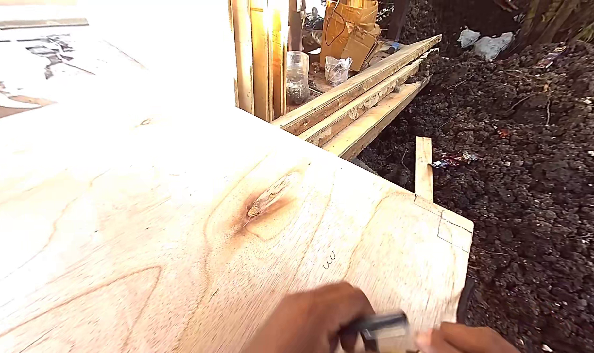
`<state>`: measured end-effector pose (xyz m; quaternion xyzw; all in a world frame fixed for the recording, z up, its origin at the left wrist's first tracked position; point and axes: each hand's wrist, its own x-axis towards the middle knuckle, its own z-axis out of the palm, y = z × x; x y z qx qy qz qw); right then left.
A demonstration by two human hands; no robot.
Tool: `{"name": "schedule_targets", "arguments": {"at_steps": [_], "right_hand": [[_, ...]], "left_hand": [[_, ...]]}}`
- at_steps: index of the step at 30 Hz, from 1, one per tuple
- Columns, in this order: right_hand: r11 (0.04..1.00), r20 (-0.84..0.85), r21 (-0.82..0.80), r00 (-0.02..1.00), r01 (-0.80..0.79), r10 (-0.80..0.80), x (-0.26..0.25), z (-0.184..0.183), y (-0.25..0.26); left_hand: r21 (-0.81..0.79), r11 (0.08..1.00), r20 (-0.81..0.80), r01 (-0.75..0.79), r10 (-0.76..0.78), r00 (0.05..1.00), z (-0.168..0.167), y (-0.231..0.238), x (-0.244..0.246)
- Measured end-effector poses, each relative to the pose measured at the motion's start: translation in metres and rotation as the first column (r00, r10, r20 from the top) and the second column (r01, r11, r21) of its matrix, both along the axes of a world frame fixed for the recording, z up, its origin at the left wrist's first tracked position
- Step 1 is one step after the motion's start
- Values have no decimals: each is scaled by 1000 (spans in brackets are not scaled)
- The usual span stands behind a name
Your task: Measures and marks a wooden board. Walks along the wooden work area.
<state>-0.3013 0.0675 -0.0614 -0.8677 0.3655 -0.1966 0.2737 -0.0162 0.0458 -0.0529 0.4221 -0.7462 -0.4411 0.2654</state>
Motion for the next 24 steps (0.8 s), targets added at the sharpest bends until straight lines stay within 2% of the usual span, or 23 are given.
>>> {"name": "schedule_targets", "arguments": {"at_steps": [2, 5, 11, 15, 24], "right_hand": [[996, -186, 9, 979, 92, -89, -6, 7, -3], [978, -379, 18, 907, 207, -185, -19, 7, -13], [962, -445, 37, 866, 271, -228, -26, 0, -18], [964, -457, 33, 861, 265, -221, -29, -3, -18], [973, -469, 0, 860, 230, -203, -8, -19, -18]], "left_hand": [[-103, 982, 17, -161, 163, 986, -20, -20, 19], [-280, 884, 71, -374, 407, 911, -35, -48, 43], [-497, 783, 229, -375, 535, 814, -57, -59, 51], [-546, 765, 236, -342, 532, 813, -73, -61, 52], [-519, 816, 207, -255, 410, 888, -93, -68, 40]]}}
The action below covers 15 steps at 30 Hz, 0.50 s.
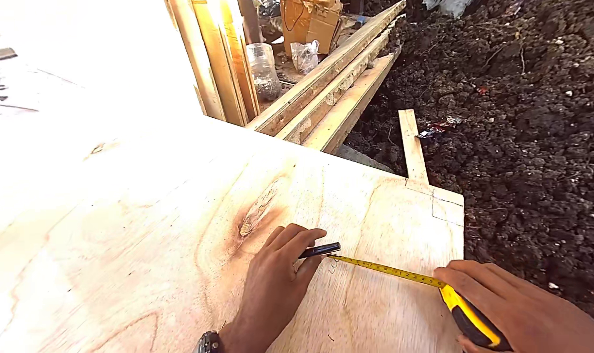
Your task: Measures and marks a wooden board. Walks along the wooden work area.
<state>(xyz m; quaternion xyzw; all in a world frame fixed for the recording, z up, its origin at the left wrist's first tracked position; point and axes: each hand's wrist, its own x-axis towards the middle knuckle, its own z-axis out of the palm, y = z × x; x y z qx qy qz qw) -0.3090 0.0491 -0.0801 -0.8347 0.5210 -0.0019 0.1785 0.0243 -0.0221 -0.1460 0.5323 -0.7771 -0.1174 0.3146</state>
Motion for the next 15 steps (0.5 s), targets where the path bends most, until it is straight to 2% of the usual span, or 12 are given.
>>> {"name": "schedule_targets", "arguments": {"at_steps": [9, 15], "right_hand": [[999, -59, -29, 998, -18, 16, 2, -3, -3], [998, -10, -32, 999, -50, 50, -8, -3, -8]], "left_hand": [[41, 997, 18, 60, -61, 998, -2, -2, 3], [69, 996, -27, 49, -47, 999, -2, -1, 1]]}}
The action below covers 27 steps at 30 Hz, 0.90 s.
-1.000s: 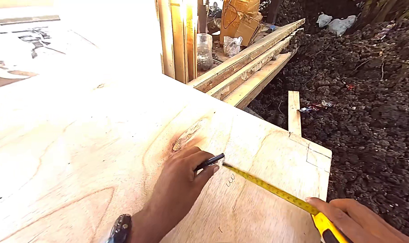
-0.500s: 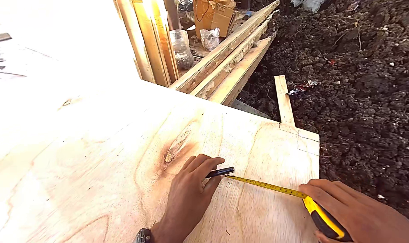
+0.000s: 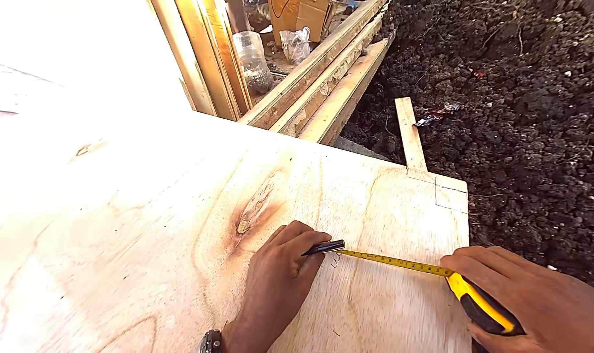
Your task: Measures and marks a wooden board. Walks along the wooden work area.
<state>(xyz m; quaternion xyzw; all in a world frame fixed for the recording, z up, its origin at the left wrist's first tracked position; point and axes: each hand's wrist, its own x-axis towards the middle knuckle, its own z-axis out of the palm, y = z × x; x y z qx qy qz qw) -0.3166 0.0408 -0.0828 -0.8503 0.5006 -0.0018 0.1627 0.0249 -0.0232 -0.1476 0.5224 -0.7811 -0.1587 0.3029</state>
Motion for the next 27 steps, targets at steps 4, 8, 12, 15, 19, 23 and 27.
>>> {"name": "schedule_targets", "arguments": {"at_steps": [4, 8, 12, 15, 19, 23, 27], "right_hand": [[1000, 26, 30, 1000, 7, -7, -3, 0, -1], [999, 41, -42, 999, 28, -26, -13, -7, 4], [998, -15, -29, 998, 64, -64, -32, -10, 10], [984, -78, 132, 991, 122, -112, -38, -7, 15], [925, -158, 338, 980, 172, -124, -35, -3, 18], [930, -152, 342, 985, 134, -86, -31, -1, 22], [963, -105, 258, 993, 72, -46, -39, -5, 28]], "left_hand": [[-32, 999, 10, -17, 17, 1000, -4, 2, -2], [-80, 997, -24, 18, -20, 1000, -5, 5, -1], [-59, 996, -42, 64, -66, 997, 2, 10, -3], [-33, 993, 0, 112, -112, 994, 5, 11, -4], [6, 990, 16, 142, -142, 990, 6, 11, -5], [32, 987, 46, 155, -157, 987, 8, 11, -3], [13, 986, 42, 168, -169, 985, 5, 10, -1]]}}
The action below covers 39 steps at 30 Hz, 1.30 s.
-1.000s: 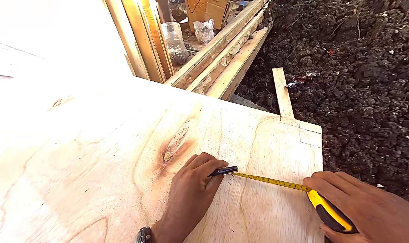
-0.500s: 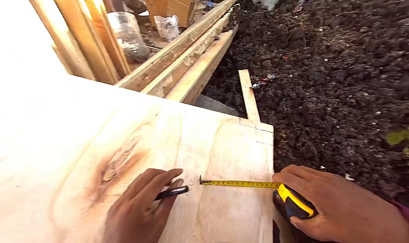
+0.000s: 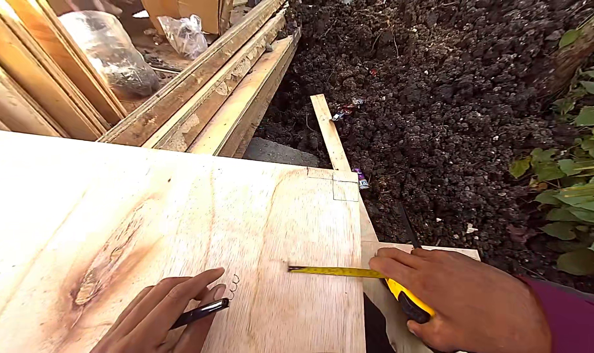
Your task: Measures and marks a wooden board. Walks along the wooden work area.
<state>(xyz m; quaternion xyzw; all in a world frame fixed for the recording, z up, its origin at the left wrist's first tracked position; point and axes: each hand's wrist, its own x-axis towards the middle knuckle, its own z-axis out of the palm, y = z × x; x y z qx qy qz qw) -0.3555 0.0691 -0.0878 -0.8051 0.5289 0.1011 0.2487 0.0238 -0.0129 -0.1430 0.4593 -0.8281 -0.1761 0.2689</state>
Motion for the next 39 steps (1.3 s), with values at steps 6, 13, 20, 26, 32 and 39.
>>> {"name": "schedule_targets", "arguments": {"at_steps": [6, 13, 20, 26, 32, 39], "right_hand": [[1000, -30, -27, 1000, -3, 2, -7, -3, 9], [1000, -43, -26, 999, 14, -15, -11, -4, 9], [1000, -49, 7, 999, 11, -11, -16, 2, 10], [998, -73, -54, 997, -12, 8, -17, 3, 12], [999, -55, -32, 998, 4, -5, -13, 3, 10], [998, -51, -60, 999, 13, -16, -8, 7, 11]], "left_hand": [[11, 1000, -21, 17, -16, 1000, 0, 0, 0], [8, 1000, -8, 14, -14, 1000, 2, 1, 0], [3, 1000, -5, 8, -8, 1000, 0, 1, 1], [18, 1000, 59, 6, -7, 998, 9, 3, -2], [-34, 999, 242, 28, -19, 970, 19, 12, -16], [227, 965, -257, 135, -75, 964, 25, 20, -39]]}}
